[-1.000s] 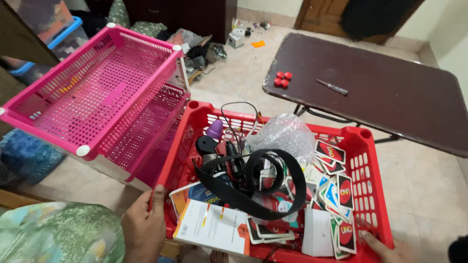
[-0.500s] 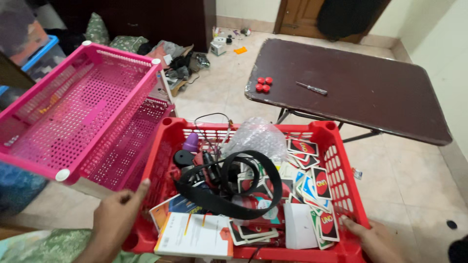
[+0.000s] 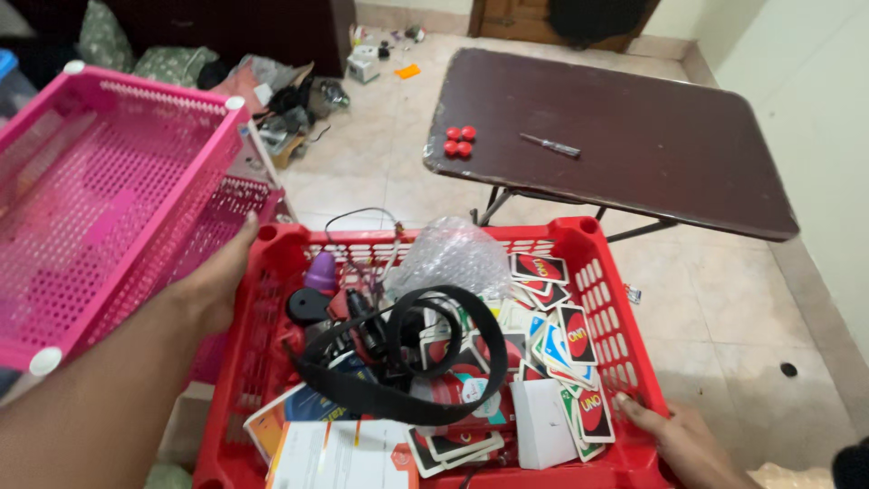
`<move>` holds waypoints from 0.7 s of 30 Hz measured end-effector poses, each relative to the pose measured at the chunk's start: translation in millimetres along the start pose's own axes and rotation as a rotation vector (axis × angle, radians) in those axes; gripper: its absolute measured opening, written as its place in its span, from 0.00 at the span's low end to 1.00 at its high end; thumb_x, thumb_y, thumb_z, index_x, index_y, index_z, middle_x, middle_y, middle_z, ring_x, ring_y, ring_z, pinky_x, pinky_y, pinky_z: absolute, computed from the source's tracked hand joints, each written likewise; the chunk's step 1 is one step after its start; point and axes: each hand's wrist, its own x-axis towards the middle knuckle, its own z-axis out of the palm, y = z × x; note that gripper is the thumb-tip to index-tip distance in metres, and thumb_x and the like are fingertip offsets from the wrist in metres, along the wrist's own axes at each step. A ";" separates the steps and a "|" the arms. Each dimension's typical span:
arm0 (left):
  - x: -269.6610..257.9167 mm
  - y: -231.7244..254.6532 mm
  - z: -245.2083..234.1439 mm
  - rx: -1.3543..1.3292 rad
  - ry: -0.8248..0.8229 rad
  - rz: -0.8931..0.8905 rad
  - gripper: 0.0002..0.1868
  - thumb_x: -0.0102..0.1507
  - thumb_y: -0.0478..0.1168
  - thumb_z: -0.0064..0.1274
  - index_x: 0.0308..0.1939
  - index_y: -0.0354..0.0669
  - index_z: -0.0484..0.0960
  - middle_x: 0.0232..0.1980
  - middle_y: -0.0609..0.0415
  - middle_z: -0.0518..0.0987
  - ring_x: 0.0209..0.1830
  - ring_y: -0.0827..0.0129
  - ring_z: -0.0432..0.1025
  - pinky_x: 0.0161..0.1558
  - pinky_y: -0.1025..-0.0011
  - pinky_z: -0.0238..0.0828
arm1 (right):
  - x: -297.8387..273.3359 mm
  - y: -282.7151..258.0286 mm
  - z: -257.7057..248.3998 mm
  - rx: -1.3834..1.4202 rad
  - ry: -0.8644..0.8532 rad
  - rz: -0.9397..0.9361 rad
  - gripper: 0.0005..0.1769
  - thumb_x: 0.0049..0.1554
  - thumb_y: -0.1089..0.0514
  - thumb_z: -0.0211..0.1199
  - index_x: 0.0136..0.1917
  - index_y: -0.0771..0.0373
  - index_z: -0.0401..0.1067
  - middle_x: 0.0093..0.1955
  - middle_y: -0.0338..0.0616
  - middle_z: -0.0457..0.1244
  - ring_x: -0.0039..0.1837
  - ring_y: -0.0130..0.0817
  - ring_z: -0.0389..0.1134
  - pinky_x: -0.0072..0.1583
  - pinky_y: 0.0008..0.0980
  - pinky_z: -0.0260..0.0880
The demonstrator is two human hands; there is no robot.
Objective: The person assembles a pink plastic storage basket by inserting white corner connectors. They then use a screwdriver to remove red corner caps from a red plastic basket filled with miscellaneous items. Finally, they pour the contents of the red basket into the pink basket.
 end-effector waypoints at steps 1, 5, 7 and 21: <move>3.4 -1.3 -2.6 0.016 -0.012 0.011 0.43 0.66 0.73 0.18 0.71 0.57 0.73 0.71 0.48 0.76 0.70 0.55 0.69 0.69 0.47 0.64 | 4.6 2.6 -1.1 0.050 0.000 0.011 0.31 0.57 0.49 0.65 0.64 0.75 0.73 0.56 0.58 0.74 0.56 0.42 0.74 0.58 0.43 0.72; 8.5 -3.3 -7.9 0.012 -0.037 -0.024 0.39 0.67 0.71 0.25 0.71 0.57 0.72 0.70 0.48 0.76 0.67 0.57 0.71 0.67 0.46 0.63 | 24.8 15.4 -13.7 0.070 0.024 0.042 0.33 0.56 0.49 0.66 0.65 0.78 0.75 0.56 0.62 0.73 0.57 0.48 0.74 0.58 0.48 0.72; 5.7 -5.5 -4.3 0.020 -0.012 0.030 0.31 0.66 0.60 0.37 0.71 0.57 0.71 0.69 0.48 0.76 0.65 0.58 0.72 0.64 0.46 0.67 | 31.8 20.3 -20.5 0.042 0.016 0.054 0.34 0.55 0.48 0.66 0.66 0.75 0.74 0.57 0.63 0.73 0.56 0.49 0.74 0.58 0.48 0.73; -14.9 -8.9 7.8 -0.076 0.075 0.099 0.34 0.66 0.37 0.48 0.73 0.76 0.64 0.64 0.53 0.78 0.55 0.60 0.76 0.46 0.44 0.78 | 67.0 49.0 -55.6 -0.075 0.128 -0.037 0.32 0.56 0.47 0.68 0.61 0.77 0.76 0.56 0.63 0.74 0.58 0.44 0.73 0.59 0.45 0.72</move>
